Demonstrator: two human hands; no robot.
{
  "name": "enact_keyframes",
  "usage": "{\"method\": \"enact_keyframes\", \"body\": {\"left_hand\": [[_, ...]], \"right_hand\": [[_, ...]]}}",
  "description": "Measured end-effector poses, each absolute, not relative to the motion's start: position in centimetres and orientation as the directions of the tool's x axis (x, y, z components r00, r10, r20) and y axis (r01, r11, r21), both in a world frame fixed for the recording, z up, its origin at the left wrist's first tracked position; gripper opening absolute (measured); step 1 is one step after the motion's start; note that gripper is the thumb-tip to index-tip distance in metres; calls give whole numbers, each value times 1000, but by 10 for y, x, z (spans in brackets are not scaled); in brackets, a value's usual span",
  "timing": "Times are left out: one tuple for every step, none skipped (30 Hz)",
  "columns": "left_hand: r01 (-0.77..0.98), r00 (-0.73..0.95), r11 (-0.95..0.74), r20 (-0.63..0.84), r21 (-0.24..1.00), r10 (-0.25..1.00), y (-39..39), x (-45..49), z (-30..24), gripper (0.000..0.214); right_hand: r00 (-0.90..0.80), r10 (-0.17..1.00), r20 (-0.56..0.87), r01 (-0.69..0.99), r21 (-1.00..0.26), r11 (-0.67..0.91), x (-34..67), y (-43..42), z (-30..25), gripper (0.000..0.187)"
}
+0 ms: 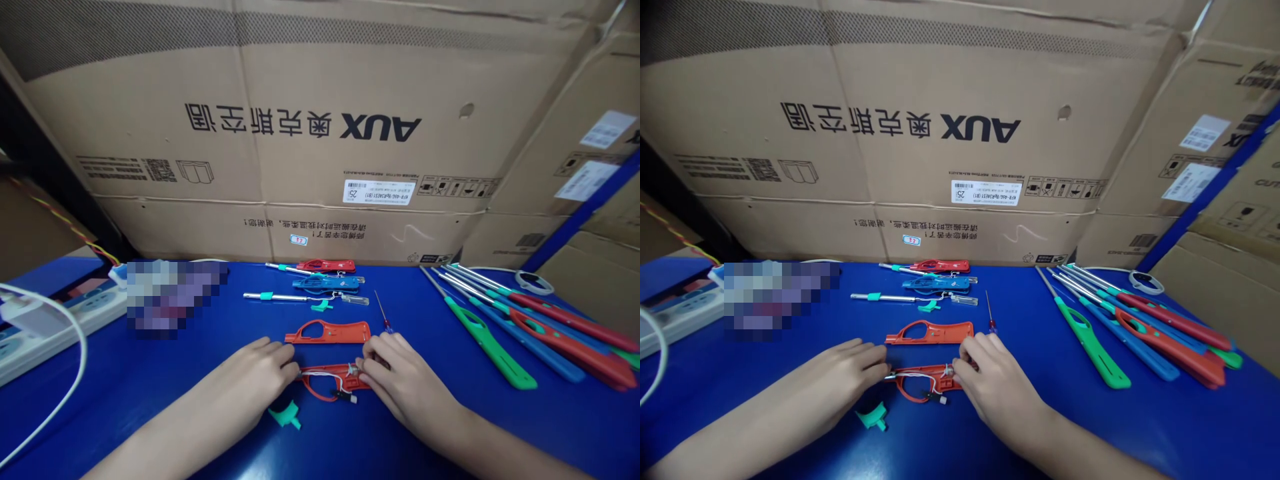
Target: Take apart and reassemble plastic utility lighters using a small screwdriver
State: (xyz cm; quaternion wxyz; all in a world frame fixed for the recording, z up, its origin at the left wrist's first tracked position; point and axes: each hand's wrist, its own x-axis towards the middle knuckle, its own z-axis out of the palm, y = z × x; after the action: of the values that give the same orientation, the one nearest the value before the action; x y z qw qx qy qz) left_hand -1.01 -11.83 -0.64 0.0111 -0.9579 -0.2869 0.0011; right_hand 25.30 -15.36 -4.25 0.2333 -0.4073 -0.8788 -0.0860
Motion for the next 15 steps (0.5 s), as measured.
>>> {"method": "enact_keyframes", "body": {"left_hand": [[549, 835, -834, -1, -57, 550, -119, -9, -8, 30], [543, 838, -835, 8, -92, 545, -120, -8, -10, 28], [537, 843, -835, 33, -122, 537, -120, -6, -12, 26], [532, 846, -834, 69, -146, 528, -121, -5, -16, 26], [531, 848, -832, 113, -164, 518, -122, -4, -19, 27], [533, 845, -828, 154, -171, 512, -123, -3, -23, 28], [534, 843, -828, 186, -171, 505, -124, -2, -27, 30], [538, 838, -827, 211, -162, 504, -125, -1, -30, 30], [543, 832, -826, 229, -149, 505, -126, 0, -33, 30], [548, 826, -826, 242, -136, 508, -127, 1, -36, 30], [554, 820, -824, 250, -122, 514, -128, 1, -37, 30], [561, 814, -820, 255, -109, 523, -129, 2, -39, 30], [568, 808, -817, 257, -99, 530, -129, 2, -39, 29], [572, 805, -816, 255, -89, 536, -129, 1, -38, 29], [573, 803, -816, 251, -77, 540, -128, 1, -37, 28]], "right_hand": [[-562, 674, 479, 758, -27, 652, 253, -154, -43, 28], [-570, 669, 477, 757, -13, 653, 252, -154, -43, 29], [-580, 662, 475, 754, 5, 657, 252, -154, -43, 30], [-592, 650, 476, 748, 26, 663, 252, -154, -44, 31], [-604, 636, 479, 743, 50, 668, 251, -154, -44, 33], [-615, 621, 486, 737, 75, 672, 251, -155, -44, 35], [-626, 606, 491, 732, 100, 674, 251, -155, -44, 37], [-632, 594, 497, 730, 125, 672, 250, -156, -44, 38], [-635, 586, 504, 731, 145, 667, 250, -157, -44, 39], [-634, 582, 510, 734, 158, 661, 250, -157, -44, 40], [-630, 581, 514, 737, 163, 655, 250, -158, -45, 40], [-626, 583, 518, 740, 160, 653, 250, -158, -45, 41], [-621, 584, 524, 742, 152, 653, 249, -158, -44, 41], [-613, 584, 533, 745, 143, 651, 249, -159, -44, 41], [-606, 582, 542, 747, 137, 650, 249, -159, -44, 41]]}}
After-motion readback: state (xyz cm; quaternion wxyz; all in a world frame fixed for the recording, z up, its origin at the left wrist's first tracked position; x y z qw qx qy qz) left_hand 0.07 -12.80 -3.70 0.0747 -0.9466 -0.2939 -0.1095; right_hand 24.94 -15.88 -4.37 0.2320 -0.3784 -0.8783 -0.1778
